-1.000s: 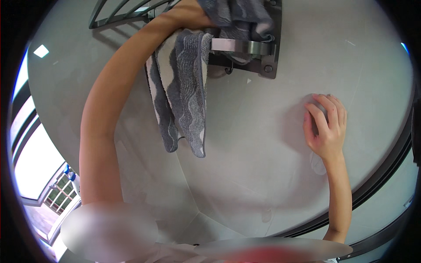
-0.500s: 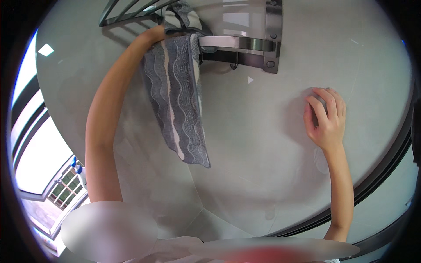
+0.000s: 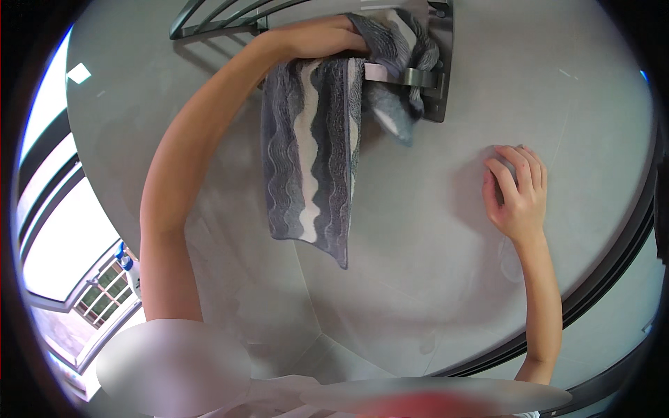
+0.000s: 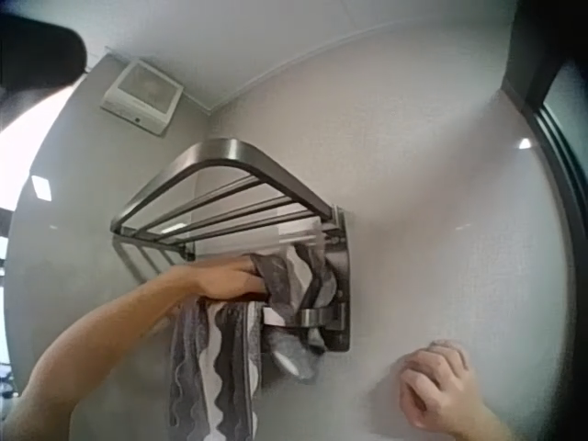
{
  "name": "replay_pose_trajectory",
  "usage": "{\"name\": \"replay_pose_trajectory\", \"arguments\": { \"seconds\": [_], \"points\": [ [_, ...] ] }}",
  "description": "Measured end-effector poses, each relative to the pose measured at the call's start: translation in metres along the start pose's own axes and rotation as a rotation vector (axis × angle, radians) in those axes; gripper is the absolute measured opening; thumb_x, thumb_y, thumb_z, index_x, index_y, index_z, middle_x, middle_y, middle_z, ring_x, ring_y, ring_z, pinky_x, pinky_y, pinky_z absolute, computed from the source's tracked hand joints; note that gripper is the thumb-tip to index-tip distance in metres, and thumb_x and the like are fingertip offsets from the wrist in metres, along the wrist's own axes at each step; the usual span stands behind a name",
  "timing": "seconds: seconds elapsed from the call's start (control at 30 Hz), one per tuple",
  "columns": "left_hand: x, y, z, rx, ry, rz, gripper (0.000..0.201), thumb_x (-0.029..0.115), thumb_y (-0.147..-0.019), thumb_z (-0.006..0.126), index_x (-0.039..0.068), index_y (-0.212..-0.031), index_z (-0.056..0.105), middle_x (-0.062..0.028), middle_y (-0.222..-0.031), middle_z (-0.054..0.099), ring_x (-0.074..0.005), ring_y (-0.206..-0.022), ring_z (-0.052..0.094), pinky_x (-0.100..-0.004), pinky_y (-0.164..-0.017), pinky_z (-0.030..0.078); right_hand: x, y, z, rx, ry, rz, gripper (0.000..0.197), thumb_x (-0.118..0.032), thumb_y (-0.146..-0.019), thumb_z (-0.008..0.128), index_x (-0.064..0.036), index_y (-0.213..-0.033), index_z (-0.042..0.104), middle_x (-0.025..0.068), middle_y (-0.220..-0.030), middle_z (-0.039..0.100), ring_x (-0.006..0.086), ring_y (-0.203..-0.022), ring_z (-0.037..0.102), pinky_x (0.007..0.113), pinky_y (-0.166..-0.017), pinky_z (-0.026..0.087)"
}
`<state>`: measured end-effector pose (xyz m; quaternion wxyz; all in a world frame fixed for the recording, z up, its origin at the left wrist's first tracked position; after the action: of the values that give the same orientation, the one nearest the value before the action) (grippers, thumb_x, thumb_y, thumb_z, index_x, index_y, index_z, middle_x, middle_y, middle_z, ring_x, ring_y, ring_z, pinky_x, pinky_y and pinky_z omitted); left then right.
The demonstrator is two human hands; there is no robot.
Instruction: Wiping a towel rack and window sill with a cloth in a bathroom.
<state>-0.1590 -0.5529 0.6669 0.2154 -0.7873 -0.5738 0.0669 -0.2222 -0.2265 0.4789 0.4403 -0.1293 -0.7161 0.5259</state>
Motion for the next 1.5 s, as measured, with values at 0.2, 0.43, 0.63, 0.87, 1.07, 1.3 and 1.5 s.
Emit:
{"name": "replay_pose_trajectory", "arguments": {
  "seconds": [0.2, 0.43, 0.63, 0.87, 1.07, 1.3, 1.5],
  "points": [
    [-0.013, 0.016, 0.021, 0.27, 0.02, 0.017, 0.052, 0.036, -0.104, 0.059, -0.001, -0.139, 0.066, -0.0157, -0.13, 0.072, -0.0283, -0.12, 0.066, -0.0356, -0.111, 0.045, 0.003, 0.0, 0.001, -0.005, -0.023, 0.012, 0.024, -0.004, -0.079, 0.076, -0.0097, -0.101, 0.072, 0.0064, -0.122, 0.069, 0.029, -0.116, 0.064, 0.05, -0.107, 0.051],
    [-0.019, 0.048, 0.053, 0.72, 0.181, 0.153, 0.047, 0.038, -0.096, 0.069, 0.004, -0.128, 0.074, -0.0156, -0.12, 0.077, -0.0319, -0.117, 0.07, -0.0402, -0.106, 0.05, 0.002, -0.001, -0.003, 0.005, -0.029, -0.001, 0.023, -0.004, -0.079, 0.075, -0.0091, -0.101, 0.072, 0.0069, -0.121, 0.068, 0.0293, -0.116, 0.064, 0.05, -0.106, 0.052],
    [-0.093, 0.116, 0.128, 1.095, -0.77, 0.391, 0.031, 0.03, -0.099, 0.065, 0.003, -0.106, 0.079, -0.0118, -0.106, 0.077, -0.0273, -0.102, 0.072, -0.0366, -0.098, 0.052, 0.005, -0.002, -0.006, 0.012, -0.025, -0.005, 0.023, -0.004, -0.079, 0.075, -0.009, -0.101, 0.072, 0.0068, -0.121, 0.068, 0.0294, -0.116, 0.064, 0.048, -0.105, 0.052],
    [-0.075, 0.154, 0.144, 0.638, 0.311, 0.425, 0.035, 0.029, -0.109, 0.053, 0.002, -0.11, 0.075, -0.0141, -0.122, 0.073, -0.0282, -0.112, 0.067, -0.0384, -0.101, 0.052, 0.009, 0.001, 0.001, -0.006, -0.013, 0.0, 0.023, -0.004, -0.078, 0.076, -0.0098, -0.101, 0.072, 0.0062, -0.121, 0.069, 0.0301, -0.115, 0.064, 0.048, -0.103, 0.052],
    [-0.09, 0.135, 0.205, 0.625, 0.807, -0.118, 0.036, 0.029, -0.103, 0.061, 0.001, -0.124, 0.072, -0.0135, -0.122, 0.071, -0.0216, -0.113, 0.066, -0.0319, -0.108, 0.047, 0.01, -0.003, 0.003, 0.011, 0.0, -0.013, 0.023, -0.004, -0.078, 0.076, -0.0103, -0.1, 0.073, 0.0067, -0.121, 0.069, 0.0306, -0.114, 0.065, 0.048, -0.103, 0.052],
    [-0.042, 0.066, 0.17, 1.036, 0.208, 0.322, 0.036, 0.027, -0.101, 0.064, 0.002, -0.126, 0.071, -0.0153, -0.111, 0.074, -0.0283, -0.104, 0.07, -0.0376, -0.102, 0.051, 0.002, 0.002, -0.003, -0.005, 0.008, -0.018, 0.024, -0.004, -0.077, 0.077, -0.0104, -0.1, 0.073, 0.0073, -0.121, 0.069, 0.0306, -0.113, 0.065, 0.049, -0.103, 0.053],
    [-0.039, -0.016, 0.1, 1.308, -0.336, 0.635, 0.037, 0.025, -0.098, 0.066, 0.003, -0.128, 0.07, -0.0169, -0.101, 0.077, -0.034, -0.096, 0.074, -0.0424, -0.097, 0.055, 0.001, 0.002, -0.002, -0.013, 0.002, 0.011, 0.024, -0.005, -0.076, 0.077, -0.011, -0.099, 0.073, 0.0067, -0.12, 0.069, 0.0289, -0.113, 0.065, 0.05, -0.103, 0.052]
  ]
}}
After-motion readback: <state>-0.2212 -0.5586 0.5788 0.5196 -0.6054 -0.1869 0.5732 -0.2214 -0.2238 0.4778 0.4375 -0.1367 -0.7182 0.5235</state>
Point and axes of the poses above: each hand's wrist, its own y-axis away from the middle knuckle, its own z-axis out of the palm, x = y × z, the point moved 3 cm from there along -y, towards the middle knuckle
